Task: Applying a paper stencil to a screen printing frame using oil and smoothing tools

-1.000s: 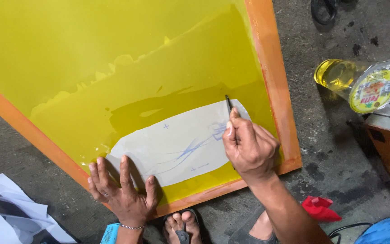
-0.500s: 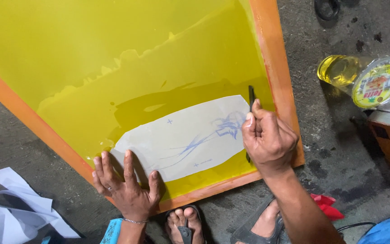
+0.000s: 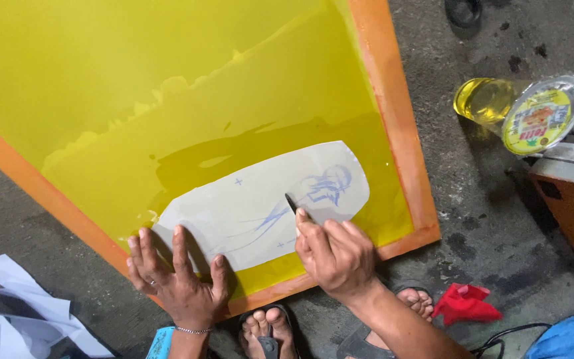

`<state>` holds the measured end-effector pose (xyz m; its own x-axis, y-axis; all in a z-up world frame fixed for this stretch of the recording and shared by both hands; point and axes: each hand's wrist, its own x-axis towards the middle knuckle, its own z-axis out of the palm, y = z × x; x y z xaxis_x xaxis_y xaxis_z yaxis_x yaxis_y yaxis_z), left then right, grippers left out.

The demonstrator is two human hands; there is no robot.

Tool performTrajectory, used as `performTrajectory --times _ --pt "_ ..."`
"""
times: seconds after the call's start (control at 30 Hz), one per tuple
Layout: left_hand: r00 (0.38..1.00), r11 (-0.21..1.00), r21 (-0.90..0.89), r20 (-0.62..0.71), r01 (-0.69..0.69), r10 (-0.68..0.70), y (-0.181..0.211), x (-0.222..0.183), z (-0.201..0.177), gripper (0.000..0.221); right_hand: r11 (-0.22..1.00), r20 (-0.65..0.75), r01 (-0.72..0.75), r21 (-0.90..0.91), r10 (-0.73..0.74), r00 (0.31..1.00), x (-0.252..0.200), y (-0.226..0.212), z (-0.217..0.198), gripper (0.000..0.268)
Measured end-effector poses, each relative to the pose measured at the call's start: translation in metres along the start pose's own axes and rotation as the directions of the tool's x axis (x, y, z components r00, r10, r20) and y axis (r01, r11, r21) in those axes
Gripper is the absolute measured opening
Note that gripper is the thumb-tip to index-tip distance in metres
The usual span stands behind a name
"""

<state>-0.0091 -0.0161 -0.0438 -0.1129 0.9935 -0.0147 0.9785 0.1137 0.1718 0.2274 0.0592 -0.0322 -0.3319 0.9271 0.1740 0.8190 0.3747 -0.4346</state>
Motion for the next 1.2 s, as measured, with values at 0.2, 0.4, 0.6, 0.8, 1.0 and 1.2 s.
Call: performTrajectory --times 0.2,0.4,0.6,0.8,1.0,1.2 --pt "1.000 1.000 -0.030 0.008 0.004 -0.004 0.001 0.000 -0.001 0.071 0.999 -0.014 -0.048 -0.026 0.047 0.999 -0.007 0.028 0.000 0.009" --pt "1.000 0.999 -0.033 0.001 0.011 -0.011 0.001 0.000 0.001 0.070 0.995 -0.038 -0.084 -0.044 0.083 0.996 -0.007 0.055 -0.010 0.012" --pt "1.000 0.999 -0.039 -0.007 0.002 -0.003 0.000 0.000 0.002 0.070 0.987 -0.047 -0.137 -0.081 0.133 0.990 -0.004 0.062 -0.018 0.019" --pt "1.000 1.000 -0.016 -0.017 -0.015 0.015 -0.005 -0.003 0.004 0.073 0.973 -0.058 -0.208 -0.100 0.203 0.977 -0.020 0.080 -0.017 0.013" --pt "0.987 0.961 -0.261 -0.102 0.093 -0.123 -0.022 -0.012 -0.014 0.056 0.896 0.061 -0.443 -0.023 0.444 0.894 -0.051 0.098 -0.051 0.023" --pt "0.855 0.710 -0.543 0.026 0.447 -0.519 -0.043 -0.043 -0.021 0.059 0.943 0.108 -0.324 0.078 0.315 0.943 -0.065 0.125 -0.085 0.023"
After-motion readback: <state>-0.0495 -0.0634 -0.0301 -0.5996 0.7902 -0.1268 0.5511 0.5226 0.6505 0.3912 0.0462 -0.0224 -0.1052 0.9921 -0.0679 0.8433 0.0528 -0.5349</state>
